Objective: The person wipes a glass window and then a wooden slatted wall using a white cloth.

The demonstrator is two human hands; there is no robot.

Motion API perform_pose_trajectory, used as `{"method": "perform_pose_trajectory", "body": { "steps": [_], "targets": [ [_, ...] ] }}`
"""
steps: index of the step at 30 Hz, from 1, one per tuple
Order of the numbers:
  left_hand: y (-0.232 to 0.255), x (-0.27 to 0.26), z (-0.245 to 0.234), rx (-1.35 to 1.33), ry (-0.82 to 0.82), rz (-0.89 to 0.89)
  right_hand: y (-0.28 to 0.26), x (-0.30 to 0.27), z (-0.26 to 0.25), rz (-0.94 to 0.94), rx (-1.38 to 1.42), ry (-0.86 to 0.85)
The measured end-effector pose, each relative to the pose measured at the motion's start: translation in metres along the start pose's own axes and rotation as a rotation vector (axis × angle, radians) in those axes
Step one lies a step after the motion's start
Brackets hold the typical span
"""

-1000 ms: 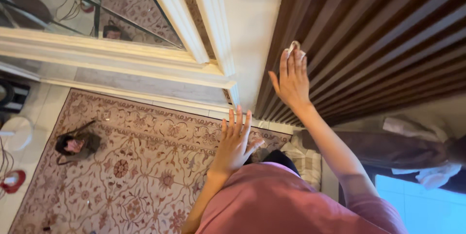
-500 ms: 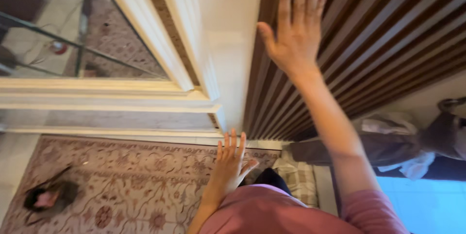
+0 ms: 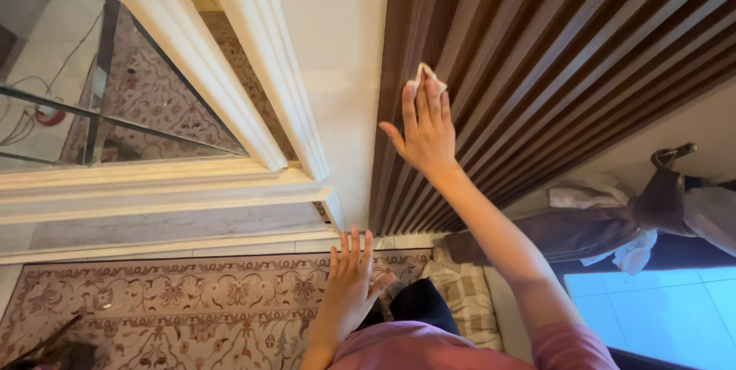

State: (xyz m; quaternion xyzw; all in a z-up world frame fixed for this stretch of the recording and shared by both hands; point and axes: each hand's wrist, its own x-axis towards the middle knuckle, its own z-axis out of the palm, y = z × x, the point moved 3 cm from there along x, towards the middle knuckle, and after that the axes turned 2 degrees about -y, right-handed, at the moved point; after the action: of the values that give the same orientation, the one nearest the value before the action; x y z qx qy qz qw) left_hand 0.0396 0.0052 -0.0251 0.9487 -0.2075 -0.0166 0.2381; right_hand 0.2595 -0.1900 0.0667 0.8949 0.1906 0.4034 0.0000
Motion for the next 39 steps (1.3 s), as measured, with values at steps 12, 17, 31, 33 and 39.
{"method": "perform_pose_trajectory", "body": {
  "steps": [12, 17, 31, 33, 39],
  "targets": [
    [-0.004, -0.014, 0.005, 0.041, 0.093, 0.031, -0.025, -0.077, 0.026, 0.094, 0.350, -0.213],
    [-0.008, -0.019, -0.006, -0.003, 0.066, -0.024, -0.004, -0.017, -0.022, 0.014, 0.295, 0.093],
    [-0.027, -0.003, -0.007, 0.056, 0.038, -0.042, -0.024, 0.071, -0.030, 0.169, -0.044, 0.112],
    [-0.028, -0.003, -0.005, 0.052, 0.078, -0.047, -0.022, 0.060, -0.021, 0.170, -0.058, 0.108],
    [-0.026, -0.004, 0.001, 0.032, 0.062, -0.039, -0.032, 0.013, 0.019, 0.157, -0.080, 0.052]
  ]
}}
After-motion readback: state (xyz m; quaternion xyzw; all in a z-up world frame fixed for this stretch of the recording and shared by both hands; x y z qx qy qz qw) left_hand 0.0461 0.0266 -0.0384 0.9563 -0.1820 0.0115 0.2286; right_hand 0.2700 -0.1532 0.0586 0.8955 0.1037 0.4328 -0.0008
